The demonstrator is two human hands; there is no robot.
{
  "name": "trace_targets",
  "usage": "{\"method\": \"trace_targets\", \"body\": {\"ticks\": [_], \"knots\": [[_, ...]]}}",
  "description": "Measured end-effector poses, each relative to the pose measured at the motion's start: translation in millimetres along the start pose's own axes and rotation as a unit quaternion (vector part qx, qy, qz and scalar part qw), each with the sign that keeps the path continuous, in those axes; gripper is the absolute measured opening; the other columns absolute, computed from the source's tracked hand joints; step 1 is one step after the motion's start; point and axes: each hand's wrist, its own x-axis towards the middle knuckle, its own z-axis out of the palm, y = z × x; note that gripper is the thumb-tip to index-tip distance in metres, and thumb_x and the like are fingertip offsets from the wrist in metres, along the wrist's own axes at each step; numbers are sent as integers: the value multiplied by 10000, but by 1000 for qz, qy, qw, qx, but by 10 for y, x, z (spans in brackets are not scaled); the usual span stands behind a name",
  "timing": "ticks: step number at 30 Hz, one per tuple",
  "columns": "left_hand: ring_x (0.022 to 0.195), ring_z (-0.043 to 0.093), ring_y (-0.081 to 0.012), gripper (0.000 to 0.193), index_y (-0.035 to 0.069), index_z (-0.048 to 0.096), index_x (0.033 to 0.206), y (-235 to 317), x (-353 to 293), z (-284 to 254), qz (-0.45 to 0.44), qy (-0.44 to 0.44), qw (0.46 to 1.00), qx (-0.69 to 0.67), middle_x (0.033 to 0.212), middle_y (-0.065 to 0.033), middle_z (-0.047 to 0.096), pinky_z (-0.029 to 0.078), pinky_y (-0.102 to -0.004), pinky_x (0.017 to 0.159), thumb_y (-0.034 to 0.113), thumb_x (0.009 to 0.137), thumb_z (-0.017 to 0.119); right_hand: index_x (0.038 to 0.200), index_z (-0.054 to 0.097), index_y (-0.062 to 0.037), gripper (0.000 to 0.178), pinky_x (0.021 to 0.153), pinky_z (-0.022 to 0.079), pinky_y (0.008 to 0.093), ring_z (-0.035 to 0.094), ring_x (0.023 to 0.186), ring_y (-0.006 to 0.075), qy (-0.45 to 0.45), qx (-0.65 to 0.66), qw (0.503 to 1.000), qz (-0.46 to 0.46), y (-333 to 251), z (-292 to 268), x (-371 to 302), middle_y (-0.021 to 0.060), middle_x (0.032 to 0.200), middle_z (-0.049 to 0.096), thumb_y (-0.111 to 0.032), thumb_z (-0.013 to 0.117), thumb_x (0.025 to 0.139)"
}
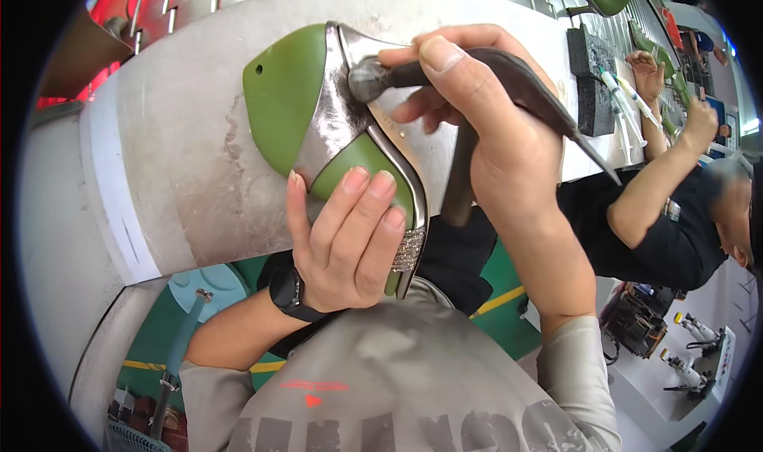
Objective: The person attaches and presses soles onto high-heeled shoes mounted on shoe lasts by hand, taps the edges with a hammer, and places the assembled shoes onto a conveyor.
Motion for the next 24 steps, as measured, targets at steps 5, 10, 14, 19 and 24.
{"method": "trace_targets", "body": {"ticks": [5, 10, 14, 19, 24], "knots": [[1376, 543, -424, 735, -2, 420, 1502, 33, 2, 5, -14, 6, 1000, -5, 1465, -252, 541, 277, -736, 1202, 358, 966, 773, 1095, 618, 43, 341, 586, 628, 289, 734, 635, 235, 73, 57, 991, -101, -102, -271, -66, 286, 1091, 748, -283, 518, 1101], [1356, 557, -435, 673, -1, 447, 1460, 48, -24, 5, -22, 10, 999, -23, 1431, -251, 566, 272, -757, 1199, 331, 970, 769, 1023, 633, 48, 339, 510, 552, 266, 663, 539, 209, 43, 11, 999, 16, -195, -193, 40, 273, 969, 740, -257, 493, 1076], [1336, 612, -304, 331, 62, 571, 1309, 156, 6, 60, -80, 71, 992, -65, 1362, -125, 676, 277, -757, 1205, 112, 1000, 678, 975, 639, 48, 256, 502, 552, 272, 668, 549, 188, 79, 80, 994, -8, -101, -108, 53, 235, 920, 756, -183, 565, 1058], [1328, 623, -299, 325, 64, 560, 1329, 119, 16, 51, -60, 60, 994, -73, 1366, -119, 674, 256, -768, 1208, 113, 1018, 640, 995, 634, 49, 340, 483, 525, 259, 616, 496, 186, 40, -4, 999, -10, -212, -75, 260, 256, 920, 738, -263, 513, 1054], [1332, 602, -384, 474, 29, 514, 1379, 78, -50, 24, -54, 41, 996, -55, 1386, -202, 626, 262, -783, 1191, 190, 981, 715, 934, 659, 16, 259, 485, 508, 241, 622, 520, 136, -55, -22, 998, 7, -365, -45, 416, 195, 902, 763, -211, 586, 1036]]}}
